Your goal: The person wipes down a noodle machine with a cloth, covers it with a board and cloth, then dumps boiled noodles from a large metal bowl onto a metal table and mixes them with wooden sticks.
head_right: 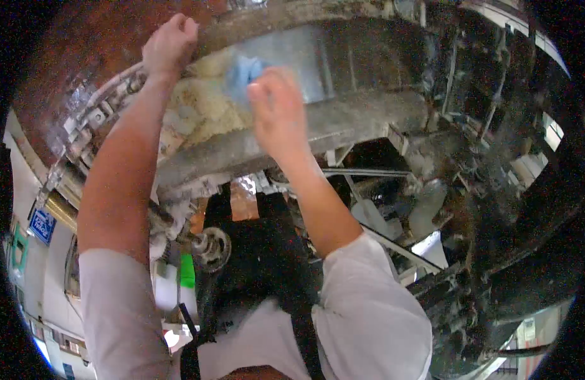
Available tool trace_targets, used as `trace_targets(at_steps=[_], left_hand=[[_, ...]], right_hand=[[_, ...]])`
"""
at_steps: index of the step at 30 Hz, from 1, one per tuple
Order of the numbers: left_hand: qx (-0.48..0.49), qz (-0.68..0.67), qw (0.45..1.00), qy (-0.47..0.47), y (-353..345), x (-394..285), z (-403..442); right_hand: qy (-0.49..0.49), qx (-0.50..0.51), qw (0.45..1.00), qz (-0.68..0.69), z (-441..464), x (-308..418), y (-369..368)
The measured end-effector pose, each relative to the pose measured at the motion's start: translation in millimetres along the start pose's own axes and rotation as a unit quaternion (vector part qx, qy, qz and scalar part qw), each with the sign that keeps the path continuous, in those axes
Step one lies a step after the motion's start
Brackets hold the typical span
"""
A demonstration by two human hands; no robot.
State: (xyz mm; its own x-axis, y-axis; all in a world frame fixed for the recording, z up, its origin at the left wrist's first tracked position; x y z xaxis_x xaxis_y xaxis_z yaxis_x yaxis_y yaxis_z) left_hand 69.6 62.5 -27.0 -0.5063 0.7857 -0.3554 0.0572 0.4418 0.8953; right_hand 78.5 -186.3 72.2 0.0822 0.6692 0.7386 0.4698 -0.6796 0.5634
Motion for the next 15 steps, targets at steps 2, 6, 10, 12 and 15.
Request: trace_targets(at_steps=[2,6,10,12,15], left_hand=[[-0.01,0.009,1.0,-0.009,-6.8,2.6,-4.1],[-0.005,0.001,1.0,0.001,1.7,-1.0,1.2],[-0.003,-0.002,1.0,-0.011,-1.9,2.6,0.6],[0.01,0.005,1.0,-0.006,-1.9,-0.1,0.2],[-0.012,-0.01,1.0,-0.01,-2.3,0.7,0.1]], right_hand=[[0.079,-0.129,0.989,-0.001,3.3,-0.9,41.4],[-0.177,-0.293,0.862,0.373,33.7,-99.0,118.6],[-0.206,-0.347,0.914,-0.042,92.6,-129.4,208.5],[-0.131,-0.354,0.922,-0.086,122.3,-149.0,223.7],[-0.015,-0.419,0.826,-0.376,178.4,-222.0,219.9]])
Point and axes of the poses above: each hand's wrist, its own z-axis towards the middle knuckle, its own y-axis out of the back of the hand, x = y × z, the point moved 10 cm from there along z, towards the middle knuckle, and after that the axes turned 12 degrees about -y, right-handed, at the moved point
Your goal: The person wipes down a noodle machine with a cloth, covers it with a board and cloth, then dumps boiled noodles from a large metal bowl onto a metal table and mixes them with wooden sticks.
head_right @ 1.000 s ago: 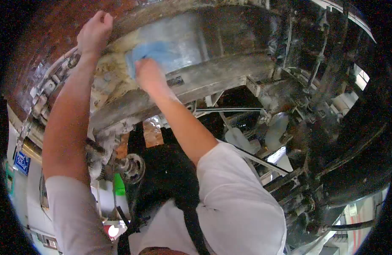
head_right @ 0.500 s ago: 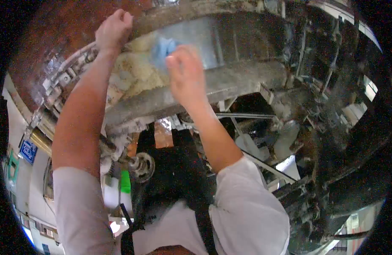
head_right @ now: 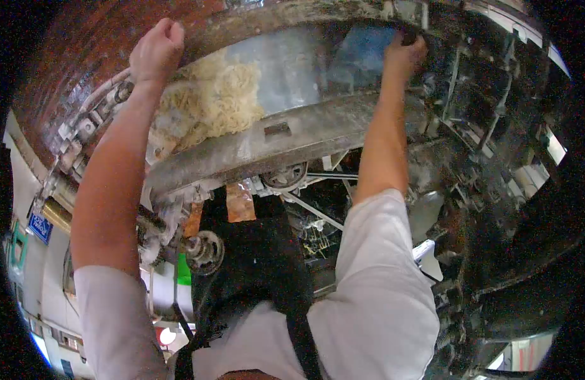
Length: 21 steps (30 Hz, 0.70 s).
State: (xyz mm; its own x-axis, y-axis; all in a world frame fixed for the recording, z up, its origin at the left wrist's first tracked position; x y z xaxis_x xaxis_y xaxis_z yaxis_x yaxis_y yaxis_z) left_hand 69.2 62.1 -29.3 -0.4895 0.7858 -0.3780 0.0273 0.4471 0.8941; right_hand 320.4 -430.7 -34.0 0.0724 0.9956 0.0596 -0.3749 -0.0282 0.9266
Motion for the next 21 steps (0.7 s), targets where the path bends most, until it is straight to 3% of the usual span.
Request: trace_targets(at_steps=[1,2,4,7,9,11,12,13,14,15,16,19,20,21], left_hand=[[-0.001,0.01,1.0,0.001,-1.3,1.2,0.1],[-0.001,0.02,1.0,0.001,-2.3,1.7,0.2],[-0.014,0.031,0.999,-0.006,-0.6,2.0,1.8],[-0.014,0.027,0.999,-0.009,-4.3,1.1,-3.4],[0.009,0.026,1.0,0.014,-6.3,8.1,2.5],[-0.009,0.028,1.0,0.008,0.7,-2.4,-7.2],[-0.006,0.029,1.0,0.001,0.4,-0.4,-6.5],[-0.011,0.03,0.999,-0.01,2.2,-2.2,0.8],[-0.012,0.029,0.999,-0.009,3.9,-3.3,4.4],[-0.008,0.03,0.999,-0.006,3.7,-2.5,2.4],[-0.001,0.031,1.0,-0.004,1.7,-1.6,-0.3],[-0.003,0.02,1.0,-0.004,-0.8,0.3,0.8],[-0.003,0.019,1.0,-0.004,0.0,0.6,1.5],[-0.002,0.019,1.0,-0.004,0.1,-0.2,2.1]], right_hand=[[0.076,-0.062,0.989,-0.115,-8.9,2.4,-20.2],[0.072,0.093,0.985,-0.13,-17.0,6.1,-55.3],[0.13,0.06,0.982,-0.124,-37.4,-20.6,-124.6],[0.211,0.082,0.962,-0.155,-95.1,-41.7,-153.5],[0.018,0.099,0.994,-0.04,-115.1,-18.9,-128.0],[0.017,0.155,0.979,-0.129,-197.8,60.9,-55.7],[0.24,0.188,0.896,-0.324,-248.0,125.1,-42.3],[0.148,0.301,0.941,-0.051,-278.4,143.8,-45.6],[0.047,0.385,0.893,0.23,-308.4,162.2,-48.8],[0.051,0.491,0.802,0.337,-335.5,194.7,-25.9],[0.054,0.513,0.765,0.385,-318.6,216.0,11.2],[0.016,0.48,0.816,0.322,-238.6,177.7,46.8],[0.035,0.435,0.856,0.276,-194.0,161.5,66.1],[-0.021,0.413,0.864,0.287,-157.1,138.2,73.6]])
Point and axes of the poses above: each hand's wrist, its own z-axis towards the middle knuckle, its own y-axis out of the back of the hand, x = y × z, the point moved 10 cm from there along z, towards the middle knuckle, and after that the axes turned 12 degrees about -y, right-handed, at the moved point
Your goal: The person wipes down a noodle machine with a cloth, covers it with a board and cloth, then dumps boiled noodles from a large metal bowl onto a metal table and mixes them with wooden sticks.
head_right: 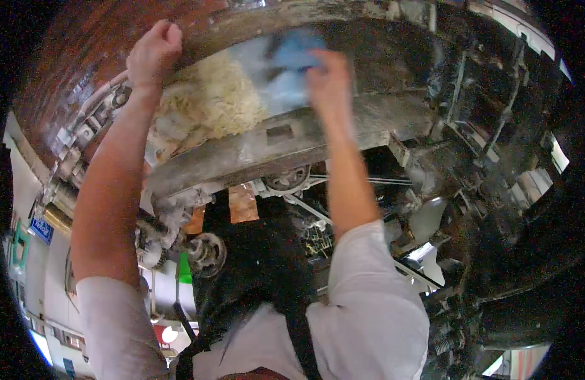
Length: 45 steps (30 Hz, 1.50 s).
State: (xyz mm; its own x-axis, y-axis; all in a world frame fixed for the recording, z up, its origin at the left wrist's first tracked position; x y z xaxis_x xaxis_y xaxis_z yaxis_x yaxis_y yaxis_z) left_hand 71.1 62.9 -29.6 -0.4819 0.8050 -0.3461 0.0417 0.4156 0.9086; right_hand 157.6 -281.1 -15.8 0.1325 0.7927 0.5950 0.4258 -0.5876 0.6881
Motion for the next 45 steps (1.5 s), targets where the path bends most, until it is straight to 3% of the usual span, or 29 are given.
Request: trace_targets(at_steps=[2,5,7,10,11,12,13,15,17,21,24,25,27,29,31,36,37,40,45], left_hand=[[0.001,-0.002,1.0,0.001,0.3,2.0,-2.4],[-0.008,-0.003,1.0,-0.002,0.1,0.1,-3.1],[-0.022,0.008,1.0,-0.002,2.1,-1.5,-2.9],[0.009,0.01,1.0,0.021,-2.0,3.1,-0.4],[0.0,0.009,1.0,0.016,0.8,3.7,0.8],[-0.006,0.009,1.0,0.01,1.9,3.5,-0.4],[-0.009,0.005,1.0,0.001,0.6,0.4,-2.2],[-0.005,0.004,1.0,0.005,0.4,-1.1,-3.4],[-0.004,0.007,1.0,0.007,2.4,0.1,-2.1],[0.012,0.004,1.0,0.013,-1.4,0.9,-3.1],[-0.001,0.012,1.0,0.008,0.8,-1.7,-2.4],[-0.01,0.019,1.0,0.004,2.5,-1.3,-2.9],[-0.01,0.011,1.0,0.004,1.1,2.6,-1.8],[-0.007,0.022,1.0,-0.001,-0.5,0.0,-3.3],[-0.028,0.029,0.999,-0.013,-1.0,3.2,-2.8],[-0.037,0.03,0.999,-0.024,-5.1,8.9,-1.9],[-0.087,0.032,0.994,-0.049,-3.8,11.3,-3.4],[-0.028,0.01,0.999,-0.014,-10.7,15.4,-1.9],[-0.016,0.013,1.0,-0.008,-7.7,13.8,0.3]], right_hand=[[0.021,-0.121,0.984,-0.126,62.8,-62.6,60.2],[-0.042,-0.236,0.942,-0.234,142.2,-134.7,84.8],[-0.049,-0.25,0.893,-0.371,142.9,-128.7,9.0],[-0.032,-0.125,0.78,-0.612,84.1,-71.1,-167.8],[-0.023,-0.075,0.795,-0.601,58.3,-53.1,-217.2],[-0.052,-0.028,0.972,-0.228,34.7,-64.1,-243.6],[-0.059,0.016,0.981,0.186,11.4,-74.0,-269.0],[0.009,0.095,0.994,0.049,-33.4,4.9,-221.8],[0.07,0.034,0.997,0.002,-33.5,27.2,-138.7],[-0.089,-0.056,0.994,-0.004,-0.5,15.0,4.4],[0.031,-0.165,0.956,-0.24,18.6,-2.0,-2.9],[0.0,-0.211,0.961,-0.178,32.9,-33.8,-21.8],[0.004,-0.203,0.953,-0.225,65.8,-64.8,-54.0],[0.07,-0.241,0.917,-0.309,105.5,-103.2,-67.6],[0.085,-0.218,0.882,-0.408,153.5,-142.7,-52.6],[-0.023,-0.045,0.799,-0.599,242.8,-261.1,38.5],[-0.039,-0.021,0.786,-0.617,249.1,-277.4,52.4],[-0.074,0.024,0.754,-0.652,251.1,-316.3,83.5],[-0.094,0.047,0.722,-0.684,211.5,-332.1,86.9]])
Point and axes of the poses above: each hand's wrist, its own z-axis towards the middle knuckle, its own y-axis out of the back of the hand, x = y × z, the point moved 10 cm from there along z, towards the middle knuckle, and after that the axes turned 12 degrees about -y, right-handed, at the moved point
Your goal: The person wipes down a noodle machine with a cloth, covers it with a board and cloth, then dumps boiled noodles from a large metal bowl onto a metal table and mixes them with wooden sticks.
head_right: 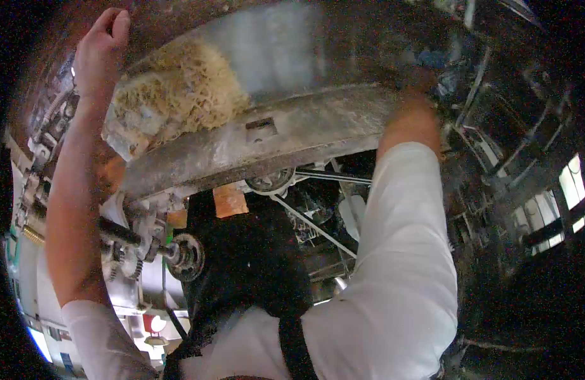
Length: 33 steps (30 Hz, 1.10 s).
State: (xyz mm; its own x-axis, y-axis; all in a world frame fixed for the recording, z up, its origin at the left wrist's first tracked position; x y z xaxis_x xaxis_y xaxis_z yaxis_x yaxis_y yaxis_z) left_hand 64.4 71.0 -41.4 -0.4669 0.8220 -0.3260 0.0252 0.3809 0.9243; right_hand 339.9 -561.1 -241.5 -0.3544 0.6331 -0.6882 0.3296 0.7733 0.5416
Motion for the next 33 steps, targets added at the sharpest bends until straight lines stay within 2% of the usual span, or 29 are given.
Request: trace_targets(at_steps=[5,8,9,10,11,12,13,15,16,18,19,21,22,23,24,26,28,29,30,31,32,33], left_hand=[[-0.003,0.016,1.0,-0.001,0.5,-2.4,-1.2],[-0.039,0.005,0.999,-0.006,6.3,-8.0,-3.8],[-0.018,0.005,1.0,-0.004,3.2,-5.3,-0.8],[0.005,0.005,1.0,0.0,-0.6,-0.5,0.5],[0.031,0.006,0.999,0.001,-5.9,-0.2,0.8],[0.022,0.003,1.0,0.0,-5.3,-2.4,-1.0],[0.01,0.005,1.0,0.003,-3.7,-1.8,-3.5],[0.0,0.018,1.0,0.008,0.9,-0.5,-1.4],[0.01,0.028,1.0,0.011,-0.2,-1.2,-2.7],[0.015,0.03,0.999,0.009,-0.3,-3.0,1.6],[0.017,0.025,1.0,0.009,-0.2,-2.2,-0.3],[-0.021,-0.008,1.0,-0.007,11.3,-11.8,-2.5],[-0.057,-0.035,0.997,-0.023,24.2,-25.0,-5.9],[-0.095,-0.063,0.993,-0.04,34.8,-34.4,-7.5],[-0.088,-0.054,0.994,-0.033,34.9,-34.0,-8.2],[-0.075,-0.038,0.996,-0.022,34.2,-34.6,-8.3],[-0.053,-0.04,0.998,-0.011,32.3,-35.2,-8.9],[-0.047,-0.04,0.998,-0.002,32.7,-32.2,-6.6],[-0.056,-0.042,0.998,-0.007,34.2,-32.4,-5.3],[-0.059,-0.046,0.997,-0.012,33.9,-33.4,-8.6],[-0.065,-0.05,0.996,-0.017,35.6,-35.7,-9.6],[-0.057,-0.047,0.997,-0.011,35.7,-35.1,-6.6]], right_hand=[[0.006,0.024,0.999,-0.031,-79.3,43.9,10.1],[0.049,0.045,0.996,0.058,-155.3,112.1,55.7],[0.066,0.053,0.992,0.092,-181.8,137.2,73.6],[0.198,0.13,0.969,-0.066,-220.6,194.4,63.9],[0.101,0.077,0.975,0.185,-243.7,214.8,84.0],[0.168,0.1,0.969,0.149,-286.6,245.4,122.9],[0.147,0.153,0.95,0.231,-307.7,279.0,130.5],[0.209,0.193,0.881,0.379,-335.1,327.9,142.3],[0.198,0.139,0.88,0.409,-336.5,318.7,150.5],[0.172,0.024,0.867,0.467,-331.3,255.2,219.9],[0.115,0.102,0.806,0.571,-308.4,210.2,225.5],[0.052,0.048,0.939,0.337,-257.0,135.7,231.3],[0.051,-0.018,0.949,0.31,-219.1,105.4,209.3],[0.061,-0.024,0.978,0.197,-186.3,78.9,189.4],[0.031,0.033,0.992,0.12,-143.4,51.1,152.0],[0.013,0.12,0.99,0.076,-83.3,24.3,60.6],[0.065,0.048,0.996,0.042,-105.5,56.3,-6.6],[0.092,0.004,0.995,0.025,-107.3,72.3,-8.7],[0.069,0.107,0.978,0.168,-138.8,95.8,13.1],[0.01,0.215,0.95,0.228,-155.2,149.4,-46.9],[0.182,0.202,0.958,0.089,-241.4,179.2,85.6],[0.272,0.172,0.942,0.097,-277.1,229.9,96.8]])
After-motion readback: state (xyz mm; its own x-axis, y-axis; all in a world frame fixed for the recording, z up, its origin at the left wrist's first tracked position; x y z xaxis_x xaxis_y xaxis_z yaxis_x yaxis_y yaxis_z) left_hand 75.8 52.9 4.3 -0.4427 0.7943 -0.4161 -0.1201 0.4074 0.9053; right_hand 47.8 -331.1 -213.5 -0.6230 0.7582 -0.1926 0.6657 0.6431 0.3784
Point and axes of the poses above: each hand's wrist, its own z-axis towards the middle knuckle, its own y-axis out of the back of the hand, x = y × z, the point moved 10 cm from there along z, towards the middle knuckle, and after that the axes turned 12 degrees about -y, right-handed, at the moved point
